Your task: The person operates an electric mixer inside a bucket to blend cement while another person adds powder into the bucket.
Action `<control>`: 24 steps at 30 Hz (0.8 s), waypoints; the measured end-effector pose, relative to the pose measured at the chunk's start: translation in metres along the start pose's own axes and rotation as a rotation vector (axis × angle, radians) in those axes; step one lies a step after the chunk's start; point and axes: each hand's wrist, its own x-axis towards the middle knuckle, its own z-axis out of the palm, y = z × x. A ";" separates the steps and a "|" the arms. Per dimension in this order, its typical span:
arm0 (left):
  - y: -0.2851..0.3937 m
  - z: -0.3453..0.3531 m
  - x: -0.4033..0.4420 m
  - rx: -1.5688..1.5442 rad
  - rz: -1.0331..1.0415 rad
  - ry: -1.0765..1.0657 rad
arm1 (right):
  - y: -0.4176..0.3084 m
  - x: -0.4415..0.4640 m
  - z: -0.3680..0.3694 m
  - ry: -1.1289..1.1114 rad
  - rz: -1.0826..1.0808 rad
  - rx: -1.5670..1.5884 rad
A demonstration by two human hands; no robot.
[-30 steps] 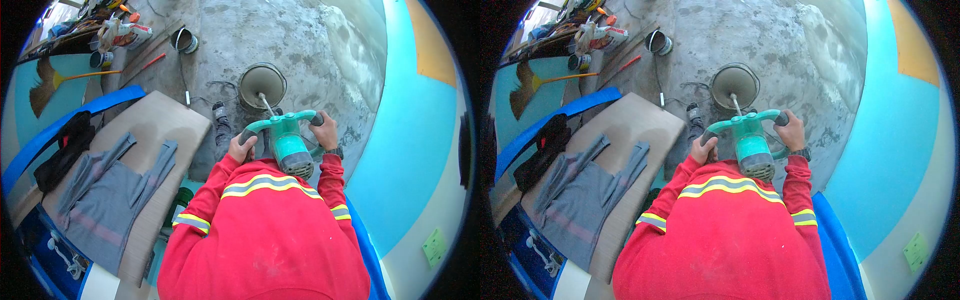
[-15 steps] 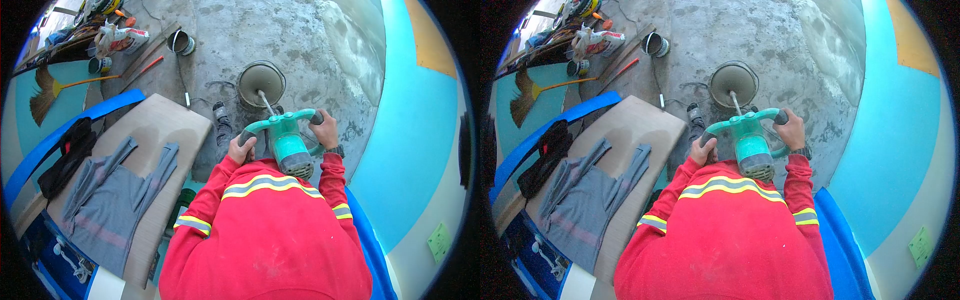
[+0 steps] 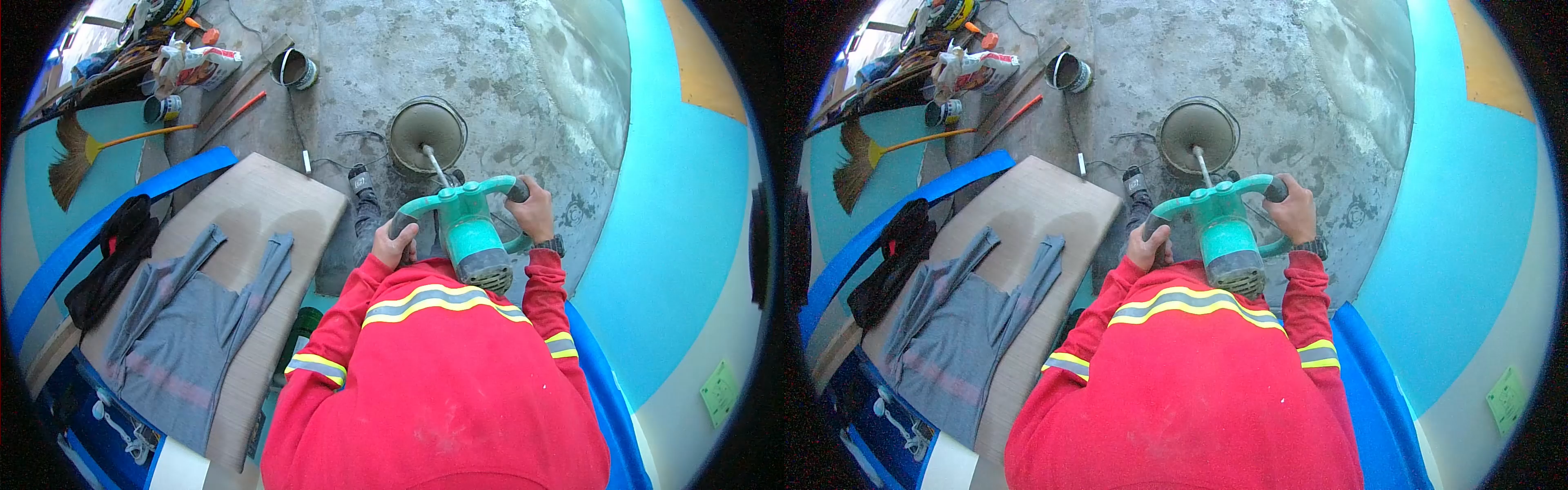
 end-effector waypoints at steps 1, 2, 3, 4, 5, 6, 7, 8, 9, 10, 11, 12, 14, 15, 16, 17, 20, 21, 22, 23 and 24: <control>0.000 0.000 0.000 0.000 0.002 -0.003 | 0.001 0.000 0.000 0.003 0.000 -0.006; -0.001 -0.001 0.000 0.001 0.005 -0.006 | 0.003 0.000 0.001 0.006 0.000 -0.012; -0.001 -0.001 0.000 0.001 0.007 -0.009 | 0.004 0.000 0.002 0.008 0.001 -0.018; -0.001 -0.001 0.000 0.000 0.008 -0.012 | 0.004 0.000 0.002 0.009 0.000 -0.015; 0.000 -0.001 0.000 -0.002 0.009 -0.014 | 0.005 0.000 0.002 0.010 -0.002 -0.013; 0.000 -0.001 0.000 -0.003 0.011 -0.016 | 0.005 0.000 0.002 0.011 -0.004 -0.010; 0.000 -0.001 0.000 0.000 0.017 -0.018 | 0.005 0.000 0.002 0.007 -0.005 -0.003; -0.001 -0.002 0.001 0.004 0.023 -0.021 | 0.005 0.000 0.002 0.003 -0.006 0.005; -0.002 -0.002 0.001 0.007 0.028 -0.024 | 0.005 0.000 0.001 -0.001 -0.006 0.011; 0.000 -0.002 0.001 0.016 0.024 -0.021 | 0.004 0.000 0.001 -0.001 -0.006 0.009; 0.002 -0.001 0.000 0.025 0.020 -0.019 | 0.003 -0.001 0.000 -0.001 -0.005 0.007; 0.004 -0.001 -0.001 0.035 0.016 -0.017 | 0.002 -0.001 0.000 -0.001 -0.004 0.005; 0.002 -0.001 0.000 0.020 0.019 -0.018 | 0.005 -0.002 0.000 0.002 -0.003 -0.001; 0.002 -0.001 0.000 0.013 0.022 -0.017 | 0.006 -0.002 0.001 0.003 -0.003 -0.003; 0.002 -0.001 0.001 0.019 0.021 -0.016 | 0.005 -0.002 0.000 0.007 -0.006 0.004; 0.003 -0.001 0.000 0.026 0.019 -0.014 | 0.003 -0.003 0.000 0.011 -0.009 0.010; 0.000 -0.002 0.002 0.019 0.030 -0.027 | 0.006 -0.003 0.000 0.016 -0.013 0.010; -0.001 -0.002 0.002 0.013 0.036 -0.034 | 0.007 -0.003 0.000 0.017 -0.014 0.007; 0.000 -0.002 0.002 0.015 0.036 -0.035 | 0.007 -0.003 0.000 0.017 -0.010 0.002; 0.000 -0.002 0.001 0.017 0.037 -0.035 | 0.006 -0.004 0.000 0.016 -0.005 -0.002; 0.001 -0.001 0.001 0.018 0.037 -0.036 | 0.005 -0.005 -0.001 0.016 0.000 -0.007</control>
